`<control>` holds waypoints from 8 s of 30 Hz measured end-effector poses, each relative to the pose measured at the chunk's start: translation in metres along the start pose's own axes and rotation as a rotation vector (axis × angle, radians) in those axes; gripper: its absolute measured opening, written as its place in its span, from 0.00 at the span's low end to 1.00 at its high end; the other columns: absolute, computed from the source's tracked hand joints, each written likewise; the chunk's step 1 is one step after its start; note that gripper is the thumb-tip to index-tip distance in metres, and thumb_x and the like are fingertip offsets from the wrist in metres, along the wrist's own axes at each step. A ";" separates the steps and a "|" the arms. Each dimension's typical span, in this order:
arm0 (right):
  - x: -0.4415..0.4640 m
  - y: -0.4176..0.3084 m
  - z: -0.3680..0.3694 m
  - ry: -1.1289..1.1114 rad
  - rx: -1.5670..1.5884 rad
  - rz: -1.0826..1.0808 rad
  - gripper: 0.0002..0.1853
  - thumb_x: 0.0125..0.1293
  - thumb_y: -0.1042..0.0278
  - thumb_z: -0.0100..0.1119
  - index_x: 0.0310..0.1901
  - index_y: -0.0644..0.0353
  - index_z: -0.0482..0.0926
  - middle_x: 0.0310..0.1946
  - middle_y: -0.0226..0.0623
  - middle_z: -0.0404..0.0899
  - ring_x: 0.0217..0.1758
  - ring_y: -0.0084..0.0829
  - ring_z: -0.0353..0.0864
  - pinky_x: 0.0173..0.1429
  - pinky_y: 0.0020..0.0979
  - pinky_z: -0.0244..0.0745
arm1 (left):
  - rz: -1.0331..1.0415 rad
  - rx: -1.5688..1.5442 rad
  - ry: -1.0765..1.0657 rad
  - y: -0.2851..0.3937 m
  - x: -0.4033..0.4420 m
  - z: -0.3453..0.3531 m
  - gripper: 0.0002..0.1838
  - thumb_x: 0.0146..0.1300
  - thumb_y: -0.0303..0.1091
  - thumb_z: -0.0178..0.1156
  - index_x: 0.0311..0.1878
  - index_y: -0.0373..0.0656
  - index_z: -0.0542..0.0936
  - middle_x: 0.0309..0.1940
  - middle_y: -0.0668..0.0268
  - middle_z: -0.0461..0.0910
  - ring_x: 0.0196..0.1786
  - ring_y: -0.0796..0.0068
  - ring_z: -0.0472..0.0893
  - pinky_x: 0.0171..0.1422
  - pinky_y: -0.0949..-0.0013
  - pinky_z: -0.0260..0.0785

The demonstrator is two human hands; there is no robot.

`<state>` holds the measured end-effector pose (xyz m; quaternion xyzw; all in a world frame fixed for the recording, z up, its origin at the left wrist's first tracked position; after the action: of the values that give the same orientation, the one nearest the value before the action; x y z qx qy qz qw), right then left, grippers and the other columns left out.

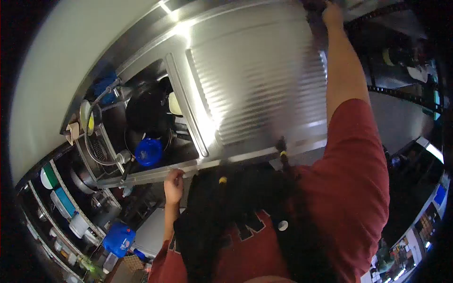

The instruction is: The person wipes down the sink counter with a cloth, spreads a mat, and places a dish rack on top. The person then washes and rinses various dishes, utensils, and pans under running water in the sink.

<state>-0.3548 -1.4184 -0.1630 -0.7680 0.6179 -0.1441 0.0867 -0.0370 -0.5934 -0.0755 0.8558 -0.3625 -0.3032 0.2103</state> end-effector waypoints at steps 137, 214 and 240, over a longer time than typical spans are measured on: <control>-0.644 -0.129 -0.249 -0.635 1.150 0.292 0.13 0.69 0.71 0.64 0.53 0.60 0.81 0.33 0.23 0.76 0.36 0.16 0.72 0.43 0.23 0.69 | 0.395 0.578 0.317 0.159 0.179 0.119 0.47 0.65 0.62 0.57 0.80 0.47 0.55 0.81 0.47 0.47 0.81 0.34 0.46 0.72 0.17 0.38; -0.434 -0.088 -0.211 -0.681 0.354 -0.780 0.16 0.53 0.72 0.73 0.45 0.57 0.82 0.30 0.37 0.79 0.36 0.38 0.80 0.43 0.38 0.75 | 0.145 0.486 0.089 0.106 -0.022 0.171 0.46 0.59 0.62 0.64 0.79 0.59 0.61 0.82 0.58 0.50 0.82 0.43 0.48 0.80 0.34 0.40; -0.463 -0.262 -0.140 -0.694 0.296 -0.537 0.10 0.61 0.72 0.66 0.44 0.58 0.82 0.33 0.40 0.80 0.40 0.44 0.81 0.45 0.42 0.75 | 0.113 0.398 0.497 0.146 0.329 0.036 0.52 0.64 0.68 0.53 0.78 0.37 0.56 0.78 0.35 0.46 0.79 0.27 0.46 0.76 0.25 0.38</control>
<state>-0.2485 -0.9026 -0.0025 -0.8830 0.3044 0.0175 0.3569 0.0490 -0.9390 -0.1373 0.9066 -0.3991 0.0041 0.1371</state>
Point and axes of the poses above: each hand's wrist, its own x-axis towards the middle knuckle, its own z-axis out of the palm, y = z × x, the point moved 8 cm from there along x, towards the middle knuckle
